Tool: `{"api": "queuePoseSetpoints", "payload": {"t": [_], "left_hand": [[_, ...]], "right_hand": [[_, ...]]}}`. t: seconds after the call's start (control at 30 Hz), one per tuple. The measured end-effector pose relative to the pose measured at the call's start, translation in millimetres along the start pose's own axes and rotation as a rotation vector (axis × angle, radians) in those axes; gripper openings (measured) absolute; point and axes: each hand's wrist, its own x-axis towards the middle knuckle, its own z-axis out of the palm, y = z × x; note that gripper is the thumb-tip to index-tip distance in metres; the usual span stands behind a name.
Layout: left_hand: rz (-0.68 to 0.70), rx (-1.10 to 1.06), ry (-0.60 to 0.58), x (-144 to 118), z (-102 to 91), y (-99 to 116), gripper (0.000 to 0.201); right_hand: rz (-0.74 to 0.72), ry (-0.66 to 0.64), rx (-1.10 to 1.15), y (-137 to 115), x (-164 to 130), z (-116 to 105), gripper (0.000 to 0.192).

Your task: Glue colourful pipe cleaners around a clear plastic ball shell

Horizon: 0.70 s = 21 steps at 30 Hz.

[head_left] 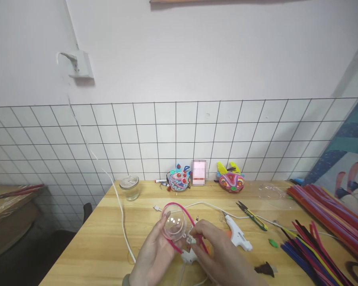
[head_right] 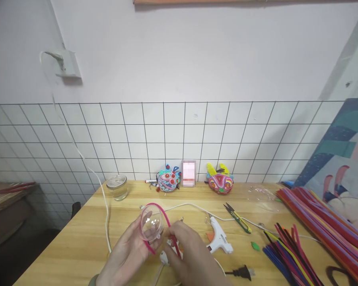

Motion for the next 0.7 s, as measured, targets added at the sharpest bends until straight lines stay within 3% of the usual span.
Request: {"api": "queuePoseSetpoints", "payload": {"t": [0.17,0.37,0.7], "left_hand": [[0.01,-0.05,0.021,0,0.8,0,0.011],[0.027,-0.071,0.021,-2,2.1,-2,0.012],[0.061,-0.067,0.023,-3,2.0,-3,0.011]], "right_hand": [[0.0,-0.104,-0.038,2,0,7,0.041],[-0.016,-0.077,-0.147,3,1,12,0.023],[-0.068,-0.029,-0.241,3,3,19,0.023]]}}
